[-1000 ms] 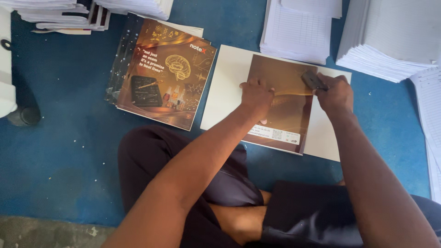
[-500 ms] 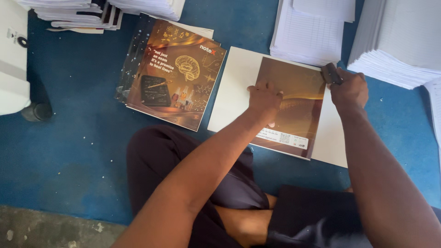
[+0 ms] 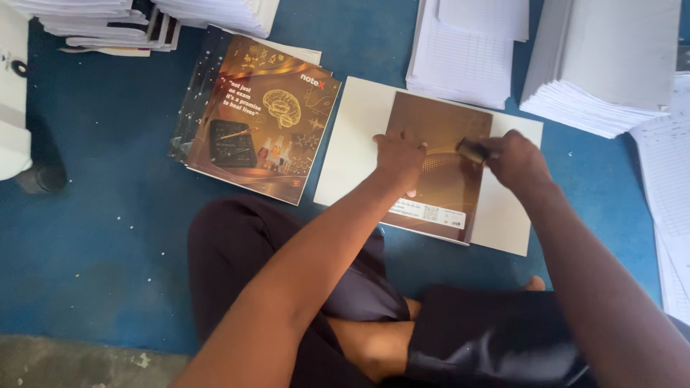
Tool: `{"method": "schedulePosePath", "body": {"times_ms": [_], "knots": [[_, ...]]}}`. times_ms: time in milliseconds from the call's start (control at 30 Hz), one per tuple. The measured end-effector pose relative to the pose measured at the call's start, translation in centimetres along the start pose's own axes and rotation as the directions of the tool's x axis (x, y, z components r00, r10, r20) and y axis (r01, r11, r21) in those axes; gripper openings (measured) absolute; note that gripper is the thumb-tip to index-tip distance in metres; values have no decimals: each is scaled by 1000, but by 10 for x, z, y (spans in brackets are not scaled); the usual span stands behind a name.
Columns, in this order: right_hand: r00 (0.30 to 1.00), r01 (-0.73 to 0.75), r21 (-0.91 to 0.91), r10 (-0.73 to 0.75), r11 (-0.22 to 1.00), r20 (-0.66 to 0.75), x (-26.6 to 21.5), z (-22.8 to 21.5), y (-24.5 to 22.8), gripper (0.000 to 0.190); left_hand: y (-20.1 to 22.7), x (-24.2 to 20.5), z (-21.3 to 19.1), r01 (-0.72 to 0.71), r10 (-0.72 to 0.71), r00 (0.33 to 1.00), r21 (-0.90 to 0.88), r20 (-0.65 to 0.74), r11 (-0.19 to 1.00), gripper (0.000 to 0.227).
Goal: The person sits on the floor and inserts printed covers into white book covers. They align the cover, press it into place, and use a wooden tool to smooth the edges and crease the spine. The person repeats this process for multiple books, stacking the finished items to the left.
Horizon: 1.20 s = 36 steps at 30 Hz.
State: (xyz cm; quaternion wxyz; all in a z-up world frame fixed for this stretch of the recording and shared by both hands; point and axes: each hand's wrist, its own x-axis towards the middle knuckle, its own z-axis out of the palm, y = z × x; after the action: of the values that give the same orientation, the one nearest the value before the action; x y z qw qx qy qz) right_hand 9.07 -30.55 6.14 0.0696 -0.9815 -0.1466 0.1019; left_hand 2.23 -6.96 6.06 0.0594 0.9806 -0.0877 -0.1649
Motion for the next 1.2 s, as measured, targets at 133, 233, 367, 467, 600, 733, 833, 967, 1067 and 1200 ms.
{"method": "schedulePosePath", "body": {"times_ms": [133, 233, 367, 467, 600, 733, 833, 967, 1067, 1200], "knots": [[989, 145, -48, -143, 988, 34, -31, -2, -6, 43, 3, -1, -3, 10, -11, 1000, 43, 6, 999, 102], [983, 176, 0, -176, 984, 52, -51, -3, -13, 42, 5, -2, -4, 23, -23, 1000, 43, 11, 999, 101], [975, 199, -50, -193, 979, 112, -70, -4, -19, 43, 8, 1, -5, 53, -54, 998, 36, 31, 998, 98], [967, 207, -85, -190, 975, 168, -78, -4, -25, 44, 9, 1, -3, 76, -77, 997, 26, 31, 997, 95], [954, 232, -140, -197, 963, 225, -88, -4, -32, 42, 11, 1, -3, 83, -84, 996, 40, 29, 996, 95], [947, 209, -139, -165, 968, 274, -96, -4, -35, 42, 10, -1, -4, 83, -83, 996, 15, 18, 996, 92], [939, 177, -160, -117, 971, 324, -99, -3, -38, 38, 10, -3, -7, 77, -77, 997, 15, 24, 997, 89], [928, 234, -188, -162, 954, 335, -101, -4, -44, 39, 9, -4, -9, 69, -69, 997, 18, 24, 997, 92], [916, 235, -225, -138, 946, 377, -105, -4, -51, 43, 11, -4, -9, 72, -73, 997, 21, 28, 997, 94], [883, 292, -263, -154, 920, 442, -109, -8, -61, 41, 11, -1, -9, 74, -76, 996, 45, 48, 996, 99]]}}
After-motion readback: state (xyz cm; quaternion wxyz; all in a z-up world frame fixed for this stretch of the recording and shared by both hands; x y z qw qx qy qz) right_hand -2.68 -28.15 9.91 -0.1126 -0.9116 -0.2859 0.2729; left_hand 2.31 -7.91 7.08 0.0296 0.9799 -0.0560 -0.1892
